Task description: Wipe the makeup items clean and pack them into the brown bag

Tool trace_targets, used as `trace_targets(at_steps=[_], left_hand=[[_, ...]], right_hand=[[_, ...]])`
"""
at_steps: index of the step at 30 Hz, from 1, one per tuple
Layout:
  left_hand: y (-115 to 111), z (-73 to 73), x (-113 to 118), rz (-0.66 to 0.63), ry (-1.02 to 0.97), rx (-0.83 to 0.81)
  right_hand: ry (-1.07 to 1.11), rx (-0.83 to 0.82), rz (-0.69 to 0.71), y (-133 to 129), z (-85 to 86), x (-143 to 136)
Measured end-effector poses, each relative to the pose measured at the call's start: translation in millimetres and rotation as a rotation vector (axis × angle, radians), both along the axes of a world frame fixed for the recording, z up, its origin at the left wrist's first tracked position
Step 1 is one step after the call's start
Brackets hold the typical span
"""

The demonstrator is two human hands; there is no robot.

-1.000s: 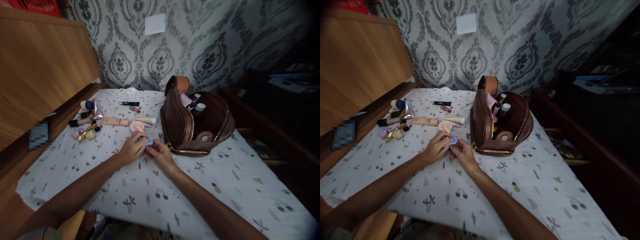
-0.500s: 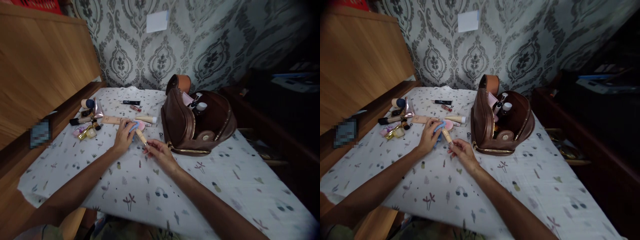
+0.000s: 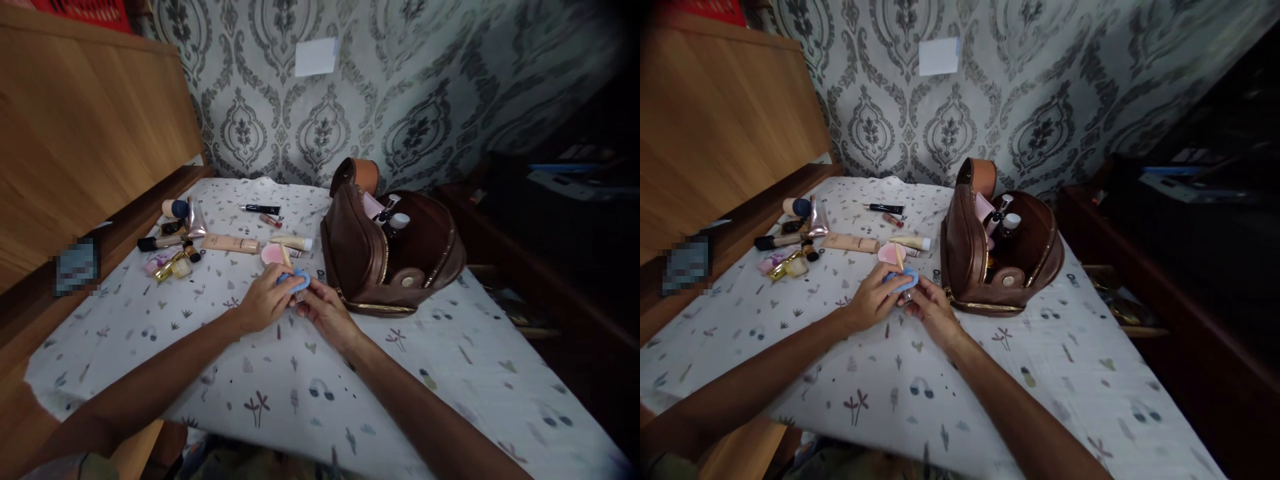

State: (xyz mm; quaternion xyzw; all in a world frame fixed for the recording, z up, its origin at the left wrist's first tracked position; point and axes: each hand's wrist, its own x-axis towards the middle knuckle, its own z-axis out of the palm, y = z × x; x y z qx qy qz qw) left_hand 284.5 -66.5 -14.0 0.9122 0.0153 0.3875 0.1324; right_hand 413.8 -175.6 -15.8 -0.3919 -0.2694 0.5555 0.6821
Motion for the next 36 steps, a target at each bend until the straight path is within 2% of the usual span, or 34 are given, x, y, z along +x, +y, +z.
trace_targets(at_steps=[6, 9, 14, 20, 24, 31, 34, 36], left_hand=[[31, -1.1, -3, 0.211, -0.064, -0.140], [40, -0.2, -3, 0.260, -0.096, -0.196], [32, -0.1, -2, 0.223, -0.096, -0.162], [8, 0.7, -1, 0.045, -0.020, -0.035], [6, 0.4, -1, 0.052, 0.001, -0.052], [28, 2.7, -2, 0.246, -0.086, -0.305], [35, 2.2, -3, 0.226, -0.144, -0.535], [40, 0.3, -3, 0.149, -0.152, -0.711]], right_hand=[[0.088, -0.106, 0.148, -1, -3.7, 6], [0.158, -0.128, 0.181, -1, -4.3, 7], [0.245, -0.151, 0.143, 1, -4.5, 8], [0.271, -0.097, 0.128, 4, -2.7, 9], [0.241, -0.084, 0.143, 2, -0.1, 10], [0.163, -0.079, 0.217, 0, 1.1, 7], [0.169, -0.077, 0.238, -1, 3.3, 6], [0.188, -0.084, 0.250, -2, 5.4, 6]])
